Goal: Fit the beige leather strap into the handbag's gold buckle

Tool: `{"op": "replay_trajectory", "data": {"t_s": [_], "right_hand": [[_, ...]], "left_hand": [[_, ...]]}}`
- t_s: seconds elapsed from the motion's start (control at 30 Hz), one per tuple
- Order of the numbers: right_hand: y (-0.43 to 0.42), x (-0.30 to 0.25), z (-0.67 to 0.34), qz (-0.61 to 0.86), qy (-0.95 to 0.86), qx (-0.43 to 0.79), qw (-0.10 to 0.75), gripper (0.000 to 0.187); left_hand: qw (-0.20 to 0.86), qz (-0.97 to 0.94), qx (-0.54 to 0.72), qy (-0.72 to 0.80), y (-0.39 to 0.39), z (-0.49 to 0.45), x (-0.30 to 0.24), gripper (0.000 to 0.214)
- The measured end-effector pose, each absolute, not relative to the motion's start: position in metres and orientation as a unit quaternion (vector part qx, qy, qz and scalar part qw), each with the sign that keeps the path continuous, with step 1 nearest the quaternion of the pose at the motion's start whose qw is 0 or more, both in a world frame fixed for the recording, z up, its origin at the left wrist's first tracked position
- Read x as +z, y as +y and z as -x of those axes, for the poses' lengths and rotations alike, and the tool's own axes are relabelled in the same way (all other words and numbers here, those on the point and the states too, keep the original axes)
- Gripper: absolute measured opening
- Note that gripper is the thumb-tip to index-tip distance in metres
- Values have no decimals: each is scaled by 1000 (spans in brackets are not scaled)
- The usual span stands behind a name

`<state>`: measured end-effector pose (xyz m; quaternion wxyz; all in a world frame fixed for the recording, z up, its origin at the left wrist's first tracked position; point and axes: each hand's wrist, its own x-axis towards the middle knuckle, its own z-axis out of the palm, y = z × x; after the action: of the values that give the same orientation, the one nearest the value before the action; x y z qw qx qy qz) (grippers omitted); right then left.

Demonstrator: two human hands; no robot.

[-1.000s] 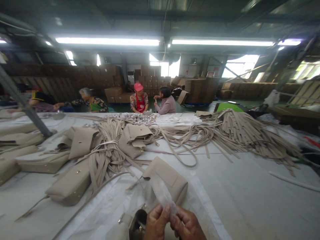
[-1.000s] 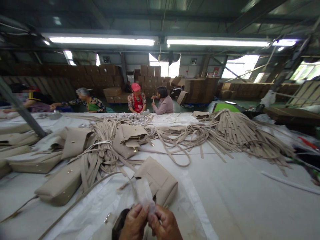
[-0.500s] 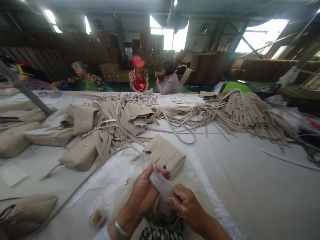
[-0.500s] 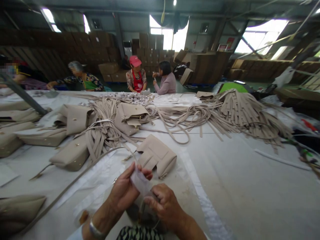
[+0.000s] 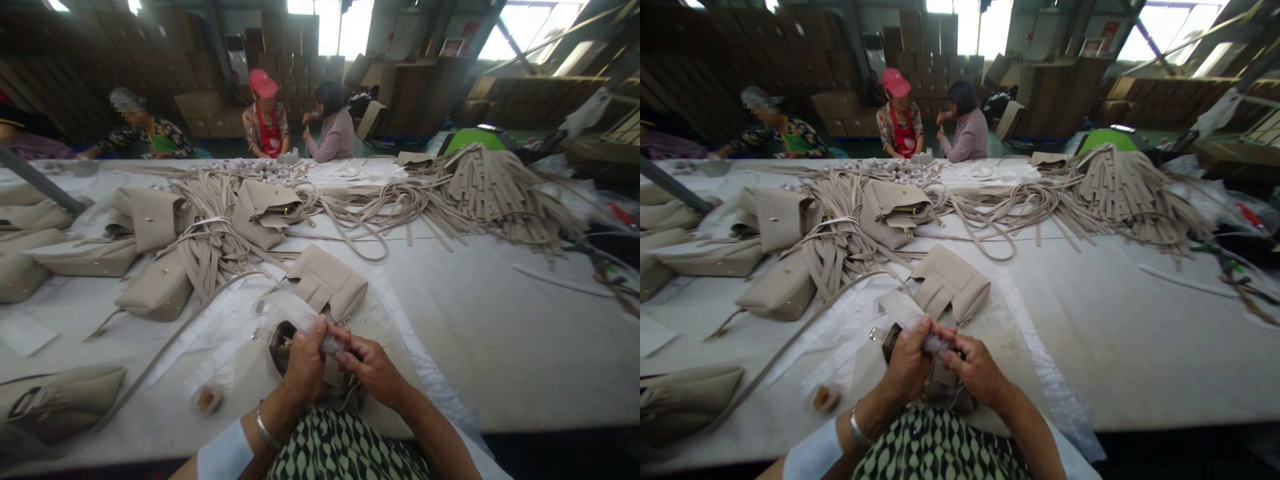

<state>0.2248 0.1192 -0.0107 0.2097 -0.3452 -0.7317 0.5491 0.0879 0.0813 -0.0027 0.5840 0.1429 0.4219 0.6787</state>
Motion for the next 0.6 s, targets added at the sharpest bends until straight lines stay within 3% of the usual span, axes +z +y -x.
{"op": "replay_trajectory", "data": {"t_s": [0.2, 0.47, 0.6], "right_hand": [[124, -41, -256, 325, -861, 368, 132, 19], [122, -68, -262, 342, -856, 334, 196, 4], [121, -70, -260, 347, -854, 323, 215, 7]], "left_hand": [[539, -118, 717, 425, 92, -65, -11, 29], [538, -119, 693, 465, 95, -89, -18, 29], [545, -138, 673, 480, 95, -97, -19, 28]]}}
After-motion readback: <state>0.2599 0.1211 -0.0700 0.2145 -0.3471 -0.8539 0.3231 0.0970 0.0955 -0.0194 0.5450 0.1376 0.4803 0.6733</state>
